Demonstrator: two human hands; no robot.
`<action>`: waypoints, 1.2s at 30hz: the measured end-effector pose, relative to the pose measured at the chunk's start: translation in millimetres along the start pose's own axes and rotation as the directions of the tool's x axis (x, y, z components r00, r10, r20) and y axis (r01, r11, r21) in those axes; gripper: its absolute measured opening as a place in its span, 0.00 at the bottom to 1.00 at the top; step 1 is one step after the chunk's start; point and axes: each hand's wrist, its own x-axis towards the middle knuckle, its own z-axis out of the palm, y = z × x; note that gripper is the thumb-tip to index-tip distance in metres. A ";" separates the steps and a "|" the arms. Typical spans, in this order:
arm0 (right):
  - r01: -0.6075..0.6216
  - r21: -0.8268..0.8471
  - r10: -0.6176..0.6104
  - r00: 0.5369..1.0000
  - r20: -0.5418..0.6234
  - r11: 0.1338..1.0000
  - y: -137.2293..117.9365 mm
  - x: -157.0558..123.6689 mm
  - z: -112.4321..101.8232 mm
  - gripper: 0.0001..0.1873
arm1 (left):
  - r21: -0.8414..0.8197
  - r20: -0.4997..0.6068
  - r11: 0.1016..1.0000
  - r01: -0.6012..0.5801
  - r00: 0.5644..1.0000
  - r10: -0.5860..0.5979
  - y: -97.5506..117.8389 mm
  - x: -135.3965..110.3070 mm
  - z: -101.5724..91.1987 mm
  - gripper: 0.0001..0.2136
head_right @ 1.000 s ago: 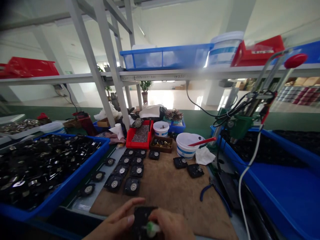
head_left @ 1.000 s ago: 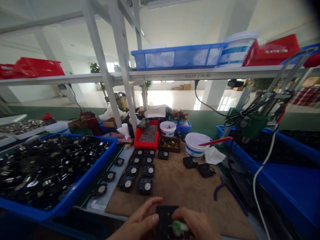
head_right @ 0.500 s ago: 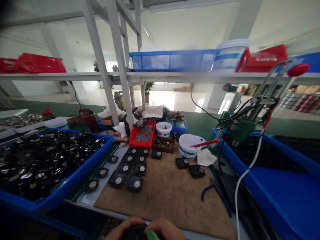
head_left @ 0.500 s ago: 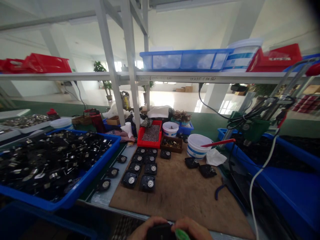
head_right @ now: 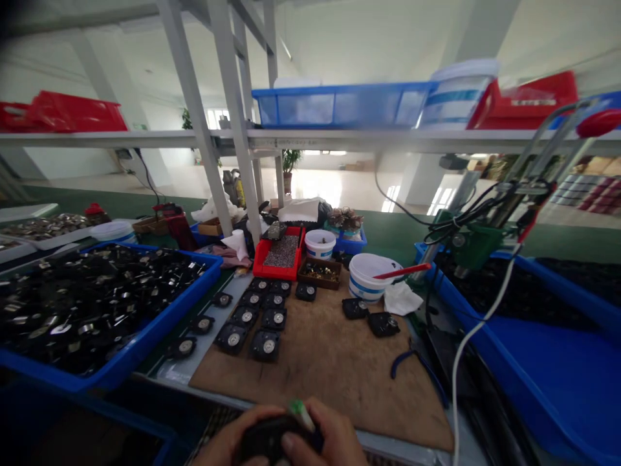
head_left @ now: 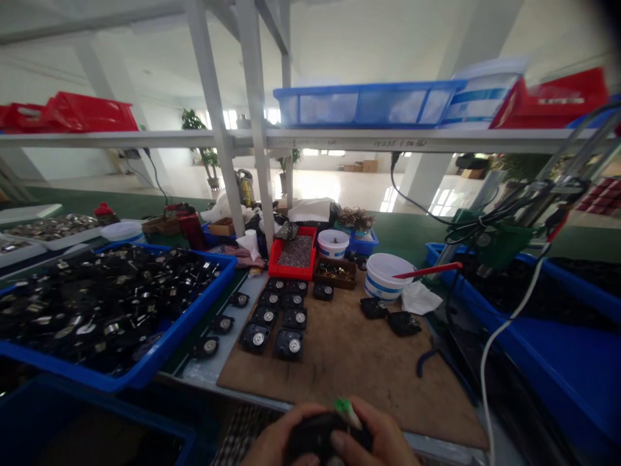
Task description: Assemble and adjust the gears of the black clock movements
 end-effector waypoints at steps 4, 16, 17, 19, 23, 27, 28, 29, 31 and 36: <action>0.064 -0.102 -0.083 0.978 -0.191 0.993 -18.5 -10.6 -3.6 0.20 | -0.156 -0.195 0.980 0.119 0.969 -0.149 24.0 -6.5 10.4 0.22; 0.362 -0.497 -0.484 0.863 -0.141 0.789 -31.0 -17.8 10.7 0.22 | -0.236 -0.240 0.956 0.173 0.943 -0.230 39.9 -8.3 5.6 0.21; 0.362 -0.496 -0.483 0.865 -0.138 0.790 -32.0 -17.3 11.0 0.22 | -0.236 -0.237 0.956 0.175 0.944 -0.231 39.4 -8.7 5.1 0.21; 0.358 -0.490 -0.474 0.870 -0.133 0.794 -33.4 -16.8 11.0 0.22 | -0.232 -0.235 0.958 0.168 0.946 -0.223 38.0 -9.4 3.8 0.21; 0.361 -0.475 -0.466 0.877 -0.121 0.803 -31.0 -17.2 11.9 0.22 | -0.218 -0.242 0.962 0.165 0.946 -0.217 37.7 -9.7 2.0 0.22; 0.317 -0.374 -0.397 0.904 -0.159 0.872 -21.5 -17.8 14.9 0.23 | -0.214 -0.259 0.965 0.152 0.943 -0.207 40.8 -9.0 3.7 0.22; 0.282 -0.311 -0.349 0.918 -0.188 0.908 -19.5 -17.2 15.7 0.24 | -0.208 -0.262 0.968 0.137 0.946 -0.190 40.7 -8.9 4.7 0.22; 0.231 -0.224 -0.279 0.935 -0.217 0.947 -18.1 -16.0 16.5 0.25 | -0.200 -0.265 0.972 0.120 0.949 -0.171 40.0 -9.0 6.0 0.21; 0.094 0.026 -0.087 0.973 -0.213 0.995 -17.8 -12.1 17.8 0.25 | -0.180 -0.261 0.979 0.098 0.955 -0.143 37.0 -9.8 9.0 0.21; -0.106 0.476 0.103 0.994 0.031 0.873 -20.0 -2.3 21.1 0.18 | 0.021 -0.221 0.999 0.049 0.974 -0.043 27.9 -14.7 13.4 0.19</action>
